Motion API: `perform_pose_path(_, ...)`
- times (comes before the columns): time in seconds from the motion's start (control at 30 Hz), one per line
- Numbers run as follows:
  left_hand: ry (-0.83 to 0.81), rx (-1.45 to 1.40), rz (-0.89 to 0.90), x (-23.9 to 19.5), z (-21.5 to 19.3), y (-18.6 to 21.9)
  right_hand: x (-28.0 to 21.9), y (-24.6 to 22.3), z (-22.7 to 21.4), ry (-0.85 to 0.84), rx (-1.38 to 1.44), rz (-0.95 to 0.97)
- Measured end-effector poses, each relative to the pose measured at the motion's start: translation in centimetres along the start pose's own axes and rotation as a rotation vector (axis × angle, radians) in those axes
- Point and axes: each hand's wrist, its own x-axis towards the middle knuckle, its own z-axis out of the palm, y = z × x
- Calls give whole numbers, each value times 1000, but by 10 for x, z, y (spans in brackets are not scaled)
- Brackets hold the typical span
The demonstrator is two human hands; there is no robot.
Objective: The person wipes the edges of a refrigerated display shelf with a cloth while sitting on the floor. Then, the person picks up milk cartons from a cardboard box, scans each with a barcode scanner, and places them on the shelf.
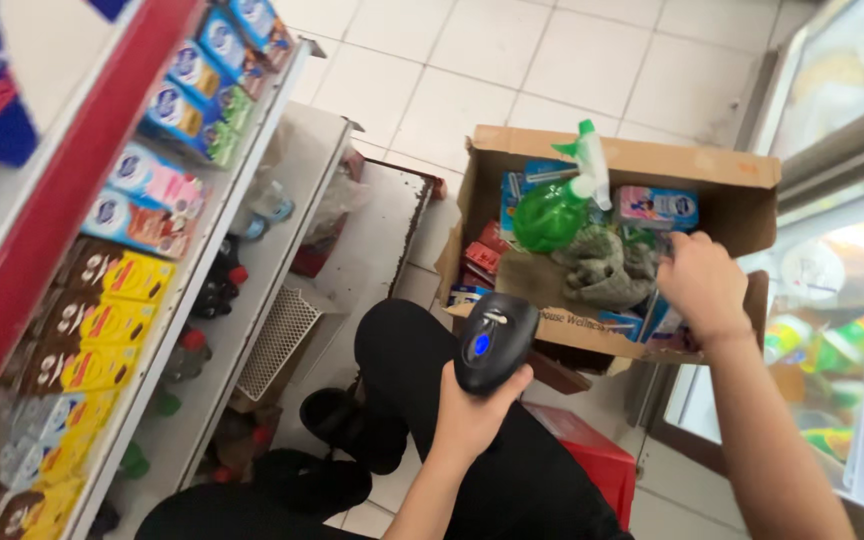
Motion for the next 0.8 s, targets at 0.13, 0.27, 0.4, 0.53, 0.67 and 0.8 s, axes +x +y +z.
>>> perform_pose_path(0.13,25,-133,-109,23,19,-3,36,35,21,-568,-80,153)
perform_pose_path(0.27,20,-149,-151,35,36,-7,35,47,35,-683,-89,131)
perform_pose_path(0.4,-16,-100,-147,38,42,-13,30,61,43,-684,27,-52)
perform_pose_path(0.53,3,-117,-197,39,43,-20,28,67,45,-668,99,-58)
perform_pose_path(0.67,39,-125,-257,34,37,-23,21,61,21,-519,194,-214)
perform_pose_path(0.8,81,-169,-257,32,27,-25,0,48,-24,-409,439,-115)
